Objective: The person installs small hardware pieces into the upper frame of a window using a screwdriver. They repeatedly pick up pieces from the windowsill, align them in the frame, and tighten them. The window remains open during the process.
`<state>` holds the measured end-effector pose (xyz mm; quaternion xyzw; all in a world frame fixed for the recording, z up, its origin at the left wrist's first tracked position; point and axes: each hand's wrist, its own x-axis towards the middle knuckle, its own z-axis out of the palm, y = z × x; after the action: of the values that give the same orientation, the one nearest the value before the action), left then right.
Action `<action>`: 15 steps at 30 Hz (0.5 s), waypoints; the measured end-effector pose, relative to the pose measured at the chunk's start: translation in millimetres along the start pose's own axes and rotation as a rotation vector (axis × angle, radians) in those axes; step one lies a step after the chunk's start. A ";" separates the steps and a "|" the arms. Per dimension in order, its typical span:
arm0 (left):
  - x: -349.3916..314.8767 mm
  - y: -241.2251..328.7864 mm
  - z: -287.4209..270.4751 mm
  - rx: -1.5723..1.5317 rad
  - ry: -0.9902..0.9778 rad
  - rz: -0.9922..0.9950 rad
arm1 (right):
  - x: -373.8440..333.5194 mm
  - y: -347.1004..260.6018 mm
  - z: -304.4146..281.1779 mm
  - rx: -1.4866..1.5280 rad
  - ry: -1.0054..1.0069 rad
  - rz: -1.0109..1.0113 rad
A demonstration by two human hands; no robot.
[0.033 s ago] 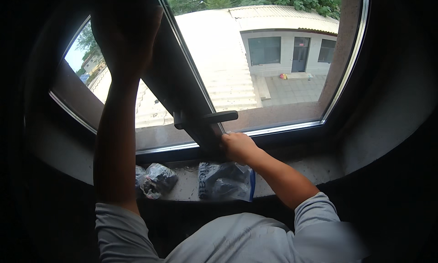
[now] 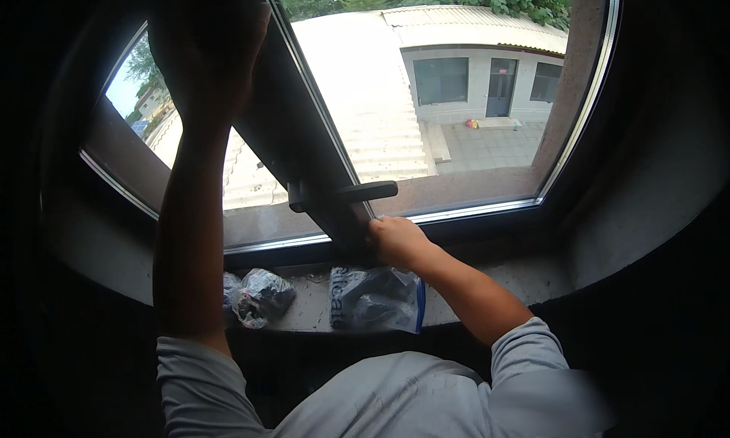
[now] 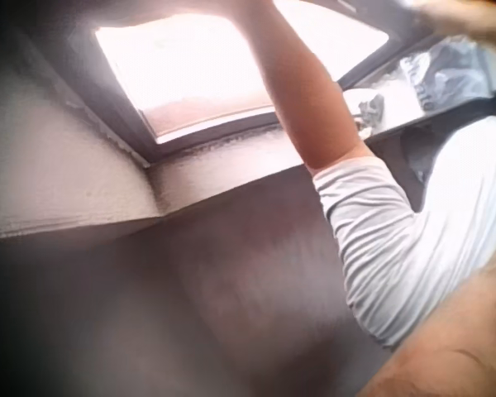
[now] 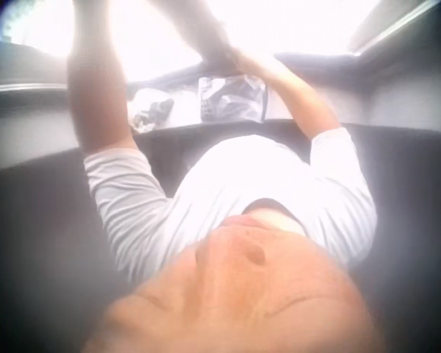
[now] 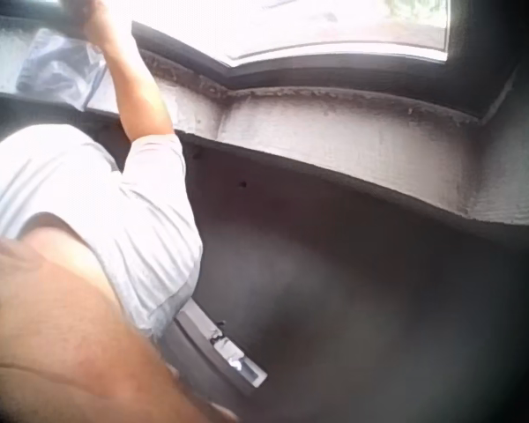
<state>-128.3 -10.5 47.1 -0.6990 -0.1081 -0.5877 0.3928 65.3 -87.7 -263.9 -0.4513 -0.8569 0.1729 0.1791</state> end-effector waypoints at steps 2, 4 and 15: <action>-1.5 16.0 3.7 0.252 -0.123 -0.010 | -3.9 13.8 3.0 -0.002 0.021 0.025; -1.6 20.7 16.9 0.272 -0.089 0.013 | -7.3 23.5 5.6 -0.015 0.054 0.038; -4.4 17.2 4.8 0.095 -0.049 -0.029 | 3.7 11.6 5.3 -0.104 -0.077 -0.037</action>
<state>-115.4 -17.3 35.8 -0.6921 -0.1555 -0.5703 0.4142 69.2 -79.1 -273.3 -0.4369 -0.8793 0.1422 0.1257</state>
